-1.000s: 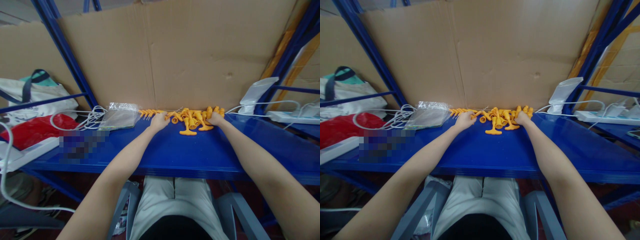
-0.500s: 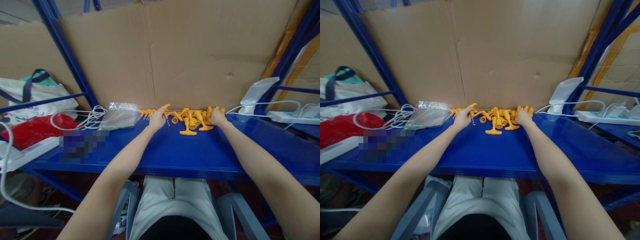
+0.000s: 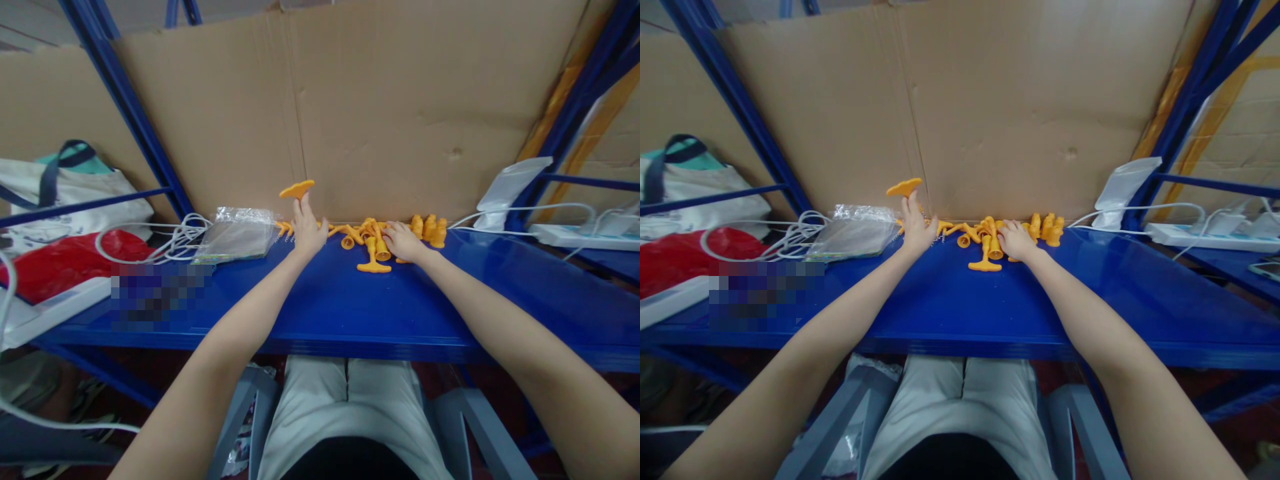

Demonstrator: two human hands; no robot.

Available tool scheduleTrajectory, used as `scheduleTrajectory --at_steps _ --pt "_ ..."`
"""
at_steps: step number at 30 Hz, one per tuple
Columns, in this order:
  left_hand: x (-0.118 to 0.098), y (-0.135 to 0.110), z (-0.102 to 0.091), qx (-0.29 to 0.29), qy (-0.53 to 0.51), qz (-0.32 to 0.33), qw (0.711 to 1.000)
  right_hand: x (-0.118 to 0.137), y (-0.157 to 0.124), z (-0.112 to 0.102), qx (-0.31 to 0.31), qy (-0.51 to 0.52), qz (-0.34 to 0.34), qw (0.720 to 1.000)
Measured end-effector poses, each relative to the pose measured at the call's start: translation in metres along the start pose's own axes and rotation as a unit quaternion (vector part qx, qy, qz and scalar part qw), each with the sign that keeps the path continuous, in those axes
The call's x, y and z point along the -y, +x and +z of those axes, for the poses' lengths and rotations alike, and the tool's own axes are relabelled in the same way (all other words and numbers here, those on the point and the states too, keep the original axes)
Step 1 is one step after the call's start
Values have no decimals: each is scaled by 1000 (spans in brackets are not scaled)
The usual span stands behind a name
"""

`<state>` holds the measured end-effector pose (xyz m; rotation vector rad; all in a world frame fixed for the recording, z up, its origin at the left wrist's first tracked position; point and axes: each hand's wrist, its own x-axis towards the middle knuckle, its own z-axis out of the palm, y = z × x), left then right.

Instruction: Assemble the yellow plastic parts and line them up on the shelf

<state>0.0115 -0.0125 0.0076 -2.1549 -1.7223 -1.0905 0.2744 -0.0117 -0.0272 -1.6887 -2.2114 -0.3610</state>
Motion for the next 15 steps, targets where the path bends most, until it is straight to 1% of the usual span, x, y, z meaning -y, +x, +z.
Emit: scheduleTrajectory --at_steps 3,5,8,11,15 --pt "-6 9 1 -31 -1 -19 999 0 0 2 12 -14 -13 1000" --pt "-8 16 5 -14 5 -16 1000 -1 0 2 9 -23 -15 1000" --pt "-7 28 14 28 23 -4 999 -2 0 2 8 -26 -16 1000" --pt "-3 39 28 78 42 -4 996 -3 0 4 8 -20 -12 1000" --pt "8 48 51 177 68 -35 981 -2 0 5 10 -19 -3 1000"
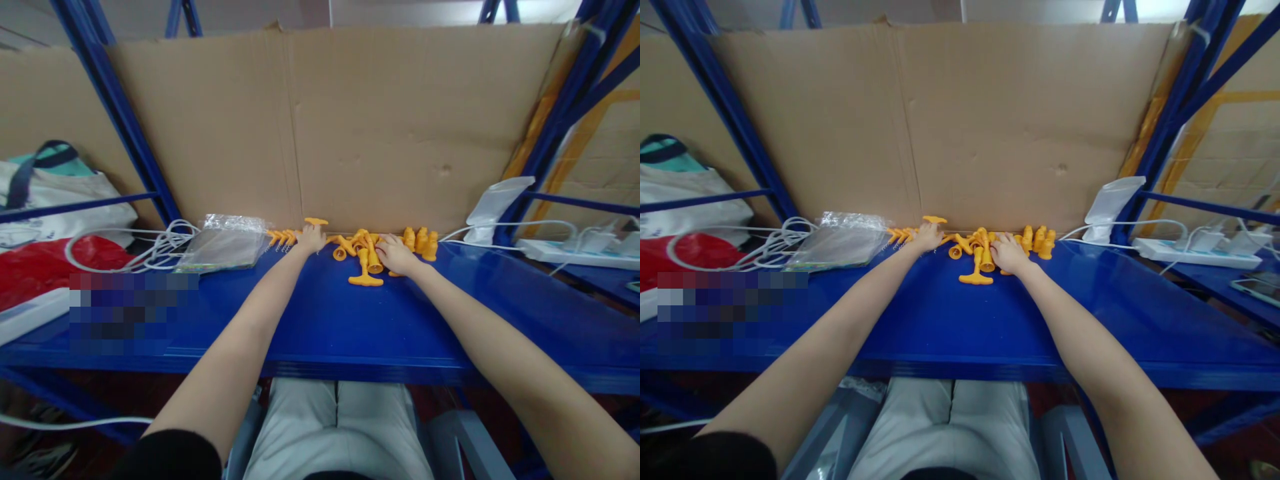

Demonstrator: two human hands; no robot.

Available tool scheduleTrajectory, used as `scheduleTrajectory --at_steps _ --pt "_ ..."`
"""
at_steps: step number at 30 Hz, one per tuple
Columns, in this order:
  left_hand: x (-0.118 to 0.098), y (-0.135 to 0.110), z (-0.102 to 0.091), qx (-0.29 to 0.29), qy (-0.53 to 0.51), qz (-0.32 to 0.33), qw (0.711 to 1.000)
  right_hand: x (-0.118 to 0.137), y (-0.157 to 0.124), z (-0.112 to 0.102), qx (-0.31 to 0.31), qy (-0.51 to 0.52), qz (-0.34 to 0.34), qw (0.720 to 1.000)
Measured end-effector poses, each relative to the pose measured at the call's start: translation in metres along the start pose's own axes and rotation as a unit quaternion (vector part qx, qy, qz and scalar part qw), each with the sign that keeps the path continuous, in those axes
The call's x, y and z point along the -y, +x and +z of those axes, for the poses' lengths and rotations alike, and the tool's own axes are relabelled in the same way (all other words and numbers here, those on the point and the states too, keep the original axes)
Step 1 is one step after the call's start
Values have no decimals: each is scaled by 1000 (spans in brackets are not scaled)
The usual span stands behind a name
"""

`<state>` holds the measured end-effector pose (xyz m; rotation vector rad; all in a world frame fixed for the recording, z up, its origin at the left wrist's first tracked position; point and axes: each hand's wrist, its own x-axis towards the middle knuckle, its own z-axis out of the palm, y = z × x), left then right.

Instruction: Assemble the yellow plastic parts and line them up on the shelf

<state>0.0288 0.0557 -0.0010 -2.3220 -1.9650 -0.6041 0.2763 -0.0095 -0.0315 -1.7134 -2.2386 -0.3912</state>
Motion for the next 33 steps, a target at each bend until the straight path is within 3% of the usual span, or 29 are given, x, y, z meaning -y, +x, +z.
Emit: scheduleTrajectory --at_steps 3,5,15,19,25,30,33 --pt "8 8 12 61 26 5 998 1 0 0 -3 1 -5 1000" --pt "13 11 15 67 45 21 997 1 0 0 -7 0 -6 1000" --pt "30 9 15 -18 55 15 998 7 -2 -5 12 -3 4 1000" --pt "39 16 13 -22 56 26 998 7 -1 -5 17 -1 5 1000" --pt "39 28 -5 9 35 53 998 4 -1 -2 4 -2 -3 1000" --pt "23 30 -31 -19 103 9 994 6 -1 -4 20 0 4 1000" --pt "8 28 -39 4 102 75 992 6 -1 -4 16 1 9 1000"
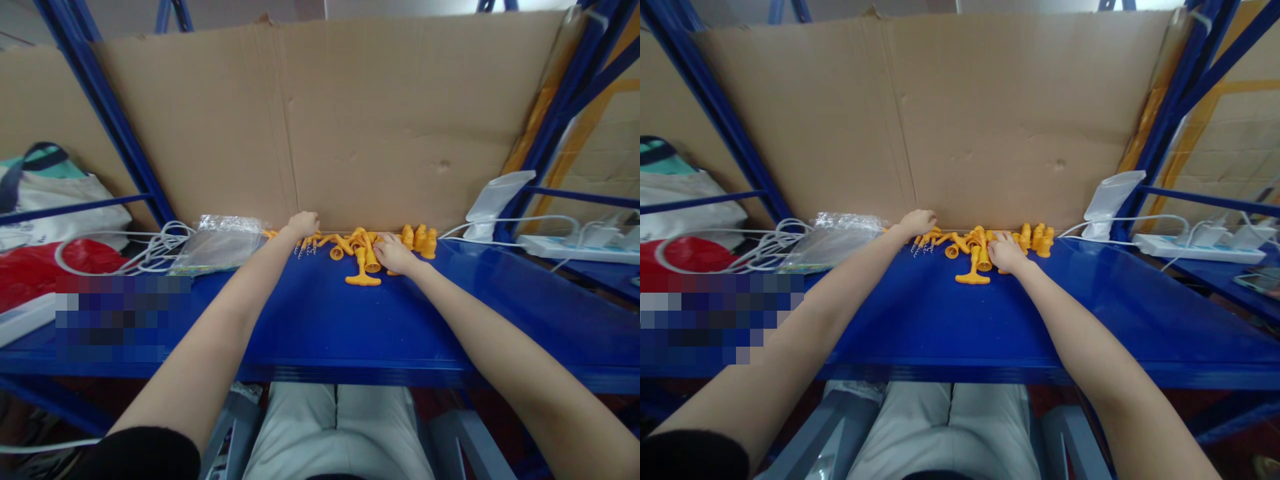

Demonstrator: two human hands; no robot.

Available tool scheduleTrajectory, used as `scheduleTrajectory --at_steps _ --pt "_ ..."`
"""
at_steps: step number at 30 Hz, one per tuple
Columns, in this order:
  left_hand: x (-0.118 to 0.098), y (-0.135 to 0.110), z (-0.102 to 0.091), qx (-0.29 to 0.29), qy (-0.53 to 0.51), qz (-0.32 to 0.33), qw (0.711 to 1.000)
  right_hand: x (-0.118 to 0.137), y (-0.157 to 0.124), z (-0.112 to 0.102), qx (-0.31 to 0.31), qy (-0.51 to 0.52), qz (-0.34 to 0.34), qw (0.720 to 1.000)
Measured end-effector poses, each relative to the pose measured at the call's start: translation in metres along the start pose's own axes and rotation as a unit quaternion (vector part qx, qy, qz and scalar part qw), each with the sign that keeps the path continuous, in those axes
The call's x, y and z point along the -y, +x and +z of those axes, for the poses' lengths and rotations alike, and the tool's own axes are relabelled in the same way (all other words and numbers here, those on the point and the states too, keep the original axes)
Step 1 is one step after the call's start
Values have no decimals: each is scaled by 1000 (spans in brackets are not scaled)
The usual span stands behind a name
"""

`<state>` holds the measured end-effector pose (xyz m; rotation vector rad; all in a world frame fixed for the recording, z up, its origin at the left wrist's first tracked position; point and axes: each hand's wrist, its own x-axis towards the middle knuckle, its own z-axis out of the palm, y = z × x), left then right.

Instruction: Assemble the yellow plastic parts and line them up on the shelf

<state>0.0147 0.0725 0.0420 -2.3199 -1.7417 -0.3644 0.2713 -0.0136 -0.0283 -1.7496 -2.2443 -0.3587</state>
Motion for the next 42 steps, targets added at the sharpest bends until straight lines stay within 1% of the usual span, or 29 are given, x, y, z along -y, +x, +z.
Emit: scheduleTrajectory --at_steps 2,4,7,8,9,11,14,17,20,22,24,26,29,31,34,37,40,42 --pt "-12 -2 -2 40 -28 83 995 0 0 -1 -3 2 0 1000" --pt "-26 -7 0 87 -69 147 983 1 0 -2 5 4 1 1000" --pt "-42 -17 11 154 -95 186 966 5 -2 -6 19 0 5 1000" --pt "-46 -21 15 170 -87 191 963 6 -2 -8 21 -1 8 1000" --pt "-48 -24 19 175 -75 194 962 7 -3 -9 20 -1 10 1000" --pt "-50 -30 26 156 -52 199 966 8 -3 -9 18 0 15 1000" --pt "-47 -36 32 105 -32 198 974 6 -3 -7 9 -7 3 1000" --pt "-46 -38 37 75 -21 178 981 3 -1 -4 -2 -14 -11 1000" --pt "-49 -38 39 47 -18 146 988 0 0 -1 -8 -17 -19 1000" --pt "-51 -38 39 29 -9 138 990 -2 0 0 -14 -20 -28 999" --pt "-54 -41 37 22 13 151 988 -3 1 2 -22 -21 -36 999" --pt "-55 -45 33 28 50 172 983 -5 1 3 -29 -17 -42 999" --pt "-56 -50 26 41 102 193 975 -5 1 4 -29 -9 -39 999" --pt "-55 -51 22 39 111 197 973 -5 2 4 -26 -6 -31 999" --pt "-51 -47 17 25 89 172 981 -3 2 3 -20 -9 -27 999" --pt "-45 -40 11 6 38 115 993 -2 1 2 -13 -10 -21 1000" --pt "-39 -33 5 -16 -54 68 996 -2 0 2 -10 -7 -16 1000" --pt "-36 -29 3 -13 -147 38 988 -2 0 3 -14 -7 -19 1000"
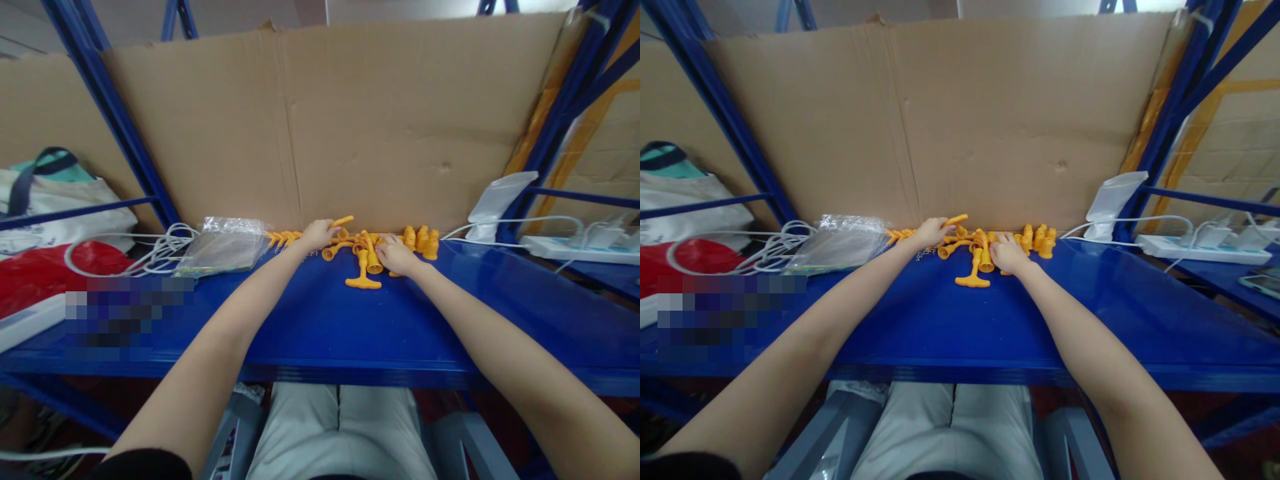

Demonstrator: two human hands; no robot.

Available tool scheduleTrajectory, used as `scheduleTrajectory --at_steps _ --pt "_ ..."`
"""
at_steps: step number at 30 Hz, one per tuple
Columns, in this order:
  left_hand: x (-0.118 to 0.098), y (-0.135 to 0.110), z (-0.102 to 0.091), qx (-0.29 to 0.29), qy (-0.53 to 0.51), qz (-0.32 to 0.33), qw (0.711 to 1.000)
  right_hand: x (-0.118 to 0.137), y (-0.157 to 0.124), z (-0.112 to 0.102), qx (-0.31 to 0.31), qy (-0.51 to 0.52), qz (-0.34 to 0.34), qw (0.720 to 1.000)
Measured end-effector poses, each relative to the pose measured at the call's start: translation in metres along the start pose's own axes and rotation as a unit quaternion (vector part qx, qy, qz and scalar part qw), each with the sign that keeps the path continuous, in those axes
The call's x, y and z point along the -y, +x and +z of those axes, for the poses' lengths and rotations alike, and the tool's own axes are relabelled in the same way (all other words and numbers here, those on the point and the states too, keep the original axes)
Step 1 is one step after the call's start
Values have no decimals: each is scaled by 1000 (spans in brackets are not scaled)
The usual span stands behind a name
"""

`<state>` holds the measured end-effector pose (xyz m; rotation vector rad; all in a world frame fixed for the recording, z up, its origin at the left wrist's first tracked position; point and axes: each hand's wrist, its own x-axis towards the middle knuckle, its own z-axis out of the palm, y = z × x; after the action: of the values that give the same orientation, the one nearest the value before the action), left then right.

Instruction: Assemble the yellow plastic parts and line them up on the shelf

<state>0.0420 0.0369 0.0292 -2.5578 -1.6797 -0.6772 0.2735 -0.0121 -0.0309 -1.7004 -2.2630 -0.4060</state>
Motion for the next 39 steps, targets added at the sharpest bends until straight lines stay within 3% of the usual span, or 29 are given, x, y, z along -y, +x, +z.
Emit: scheduleTrajectory --at_steps 3,8,11,14,16,18,21,24,27,29,34,39 --pt "1 3 -2 9 -176 -62 982 0 1 1 -10 3 -4 1000" --pt "-4 0 -10 -33 -387 -124 913 5 -2 -3 -18 34 26 999" --pt "-10 -7 -19 -46 -473 -136 869 10 -3 -6 -59 83 54 993" --pt "-19 -15 -24 -35 -534 -131 834 14 1 -8 -126 183 37 974" --pt "-25 -21 -26 -25 -552 -114 826 17 6 -8 -161 294 14 942" --pt "-29 -26 -27 -19 -536 -89 839 21 12 -8 -173 414 2 894" --pt "-31 -33 -30 -30 -421 -55 905 27 17 -12 -166 532 8 830" --pt "-25 -43 -35 -87 -239 -3 967 32 17 -18 -170 568 7 805" --pt "-17 -59 -42 -174 -89 59 979 37 14 -25 -168 561 -20 810" --pt "-14 -72 -45 -204 -16 66 977 39 12 -28 -163 554 -41 815" --pt "-10 -90 -38 -187 69 31 979 37 13 -26 -145 539 -84 826" --pt "-2 -89 -25 -166 64 15 984 35 13 -20 -149 480 -106 858"
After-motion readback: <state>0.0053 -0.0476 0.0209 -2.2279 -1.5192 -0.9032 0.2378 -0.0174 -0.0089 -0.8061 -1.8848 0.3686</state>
